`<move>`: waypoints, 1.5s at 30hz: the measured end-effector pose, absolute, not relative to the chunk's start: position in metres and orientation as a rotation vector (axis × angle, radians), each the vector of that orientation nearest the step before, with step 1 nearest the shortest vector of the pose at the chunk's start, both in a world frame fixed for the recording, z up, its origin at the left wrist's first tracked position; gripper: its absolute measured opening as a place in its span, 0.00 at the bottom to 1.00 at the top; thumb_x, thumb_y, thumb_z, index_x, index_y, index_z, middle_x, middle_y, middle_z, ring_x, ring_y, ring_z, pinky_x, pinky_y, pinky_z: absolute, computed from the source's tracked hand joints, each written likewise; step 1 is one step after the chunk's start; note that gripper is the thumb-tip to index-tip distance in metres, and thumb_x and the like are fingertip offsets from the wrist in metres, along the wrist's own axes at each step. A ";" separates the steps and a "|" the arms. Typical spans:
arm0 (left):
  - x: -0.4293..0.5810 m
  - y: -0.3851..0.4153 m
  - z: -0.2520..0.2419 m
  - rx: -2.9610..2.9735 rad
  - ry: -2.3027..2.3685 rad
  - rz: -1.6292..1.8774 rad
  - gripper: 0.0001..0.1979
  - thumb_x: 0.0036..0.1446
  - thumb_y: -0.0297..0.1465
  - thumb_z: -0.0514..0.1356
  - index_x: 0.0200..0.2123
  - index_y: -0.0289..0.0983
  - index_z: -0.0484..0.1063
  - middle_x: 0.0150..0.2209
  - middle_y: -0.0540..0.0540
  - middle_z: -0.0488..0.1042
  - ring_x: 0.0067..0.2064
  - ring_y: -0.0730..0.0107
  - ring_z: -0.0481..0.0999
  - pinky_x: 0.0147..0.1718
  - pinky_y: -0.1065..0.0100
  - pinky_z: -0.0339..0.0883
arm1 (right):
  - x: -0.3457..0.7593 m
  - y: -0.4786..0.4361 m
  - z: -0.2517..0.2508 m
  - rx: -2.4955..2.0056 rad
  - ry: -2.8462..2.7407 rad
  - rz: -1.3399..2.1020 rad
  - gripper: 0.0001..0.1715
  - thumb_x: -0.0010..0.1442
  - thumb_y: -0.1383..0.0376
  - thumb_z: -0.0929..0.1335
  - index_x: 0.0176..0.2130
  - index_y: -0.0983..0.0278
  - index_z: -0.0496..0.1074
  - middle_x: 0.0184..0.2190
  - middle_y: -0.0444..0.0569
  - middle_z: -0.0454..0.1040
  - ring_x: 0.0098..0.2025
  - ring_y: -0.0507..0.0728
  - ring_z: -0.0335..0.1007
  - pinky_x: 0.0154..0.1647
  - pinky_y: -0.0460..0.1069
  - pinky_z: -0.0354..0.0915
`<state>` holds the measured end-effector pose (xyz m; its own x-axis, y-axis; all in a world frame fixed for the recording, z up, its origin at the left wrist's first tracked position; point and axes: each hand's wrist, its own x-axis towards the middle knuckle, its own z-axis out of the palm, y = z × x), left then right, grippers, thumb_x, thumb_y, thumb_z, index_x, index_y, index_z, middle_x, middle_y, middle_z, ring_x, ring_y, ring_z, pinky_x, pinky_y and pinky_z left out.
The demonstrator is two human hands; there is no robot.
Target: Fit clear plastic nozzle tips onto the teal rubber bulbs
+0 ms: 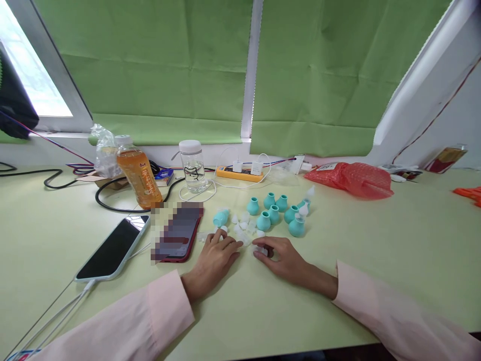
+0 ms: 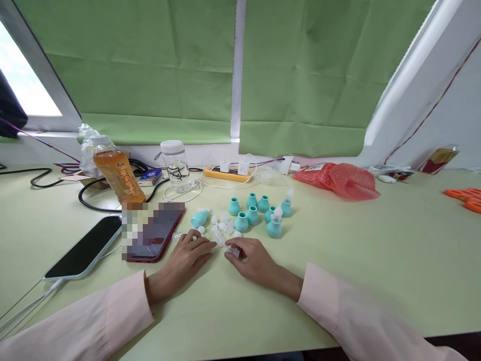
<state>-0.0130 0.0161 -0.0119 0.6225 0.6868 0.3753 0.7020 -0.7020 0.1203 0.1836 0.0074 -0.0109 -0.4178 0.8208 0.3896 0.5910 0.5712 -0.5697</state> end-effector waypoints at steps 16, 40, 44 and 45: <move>-0.008 0.012 -0.005 -2.729 -1.398 -0.769 0.08 0.56 0.30 0.49 0.34 0.36 0.67 0.34 0.43 0.66 0.38 0.61 0.59 0.33 0.59 0.56 | 0.177 0.004 -0.003 -1.016 -1.239 1.716 0.24 0.37 0.62 0.73 0.34 0.65 0.62 0.28 0.44 0.69 0.25 0.52 0.70 0.25 0.47 0.68; -0.004 -0.003 -0.006 -2.770 -0.983 -1.557 0.06 0.52 0.22 0.55 0.35 0.35 0.64 0.30 0.47 0.68 0.35 0.70 0.62 0.33 0.68 0.61 | 0.159 -0.015 0.008 -1.068 -0.918 1.874 0.14 0.46 0.59 0.70 0.31 0.67 0.71 0.22 0.43 0.62 0.21 0.43 0.52 0.16 0.38 0.49; -0.004 -0.002 -0.006 -2.756 -0.939 -1.582 0.07 0.51 0.22 0.56 0.35 0.35 0.64 0.30 0.46 0.67 0.34 0.70 0.62 0.32 0.68 0.61 | 0.159 -0.016 0.007 -1.054 -1.018 1.863 0.15 0.48 0.56 0.68 0.27 0.68 0.71 0.21 0.44 0.63 0.19 0.43 0.50 0.16 0.39 0.49; -0.004 -0.002 -0.005 -2.751 -0.933 -1.590 0.07 0.51 0.22 0.56 0.35 0.34 0.64 0.30 0.46 0.67 0.34 0.71 0.62 0.32 0.68 0.61 | 0.159 -0.016 0.006 -1.049 -1.041 1.859 0.16 0.48 0.56 0.67 0.27 0.68 0.71 0.21 0.44 0.64 0.19 0.42 0.50 0.16 0.39 0.49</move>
<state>-0.0037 -0.0022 -0.0054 0.3845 0.5459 0.7444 0.3834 -0.8280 0.4092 0.1588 -0.0158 0.0064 -0.3850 0.8759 -0.2908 -0.2099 -0.3899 -0.8966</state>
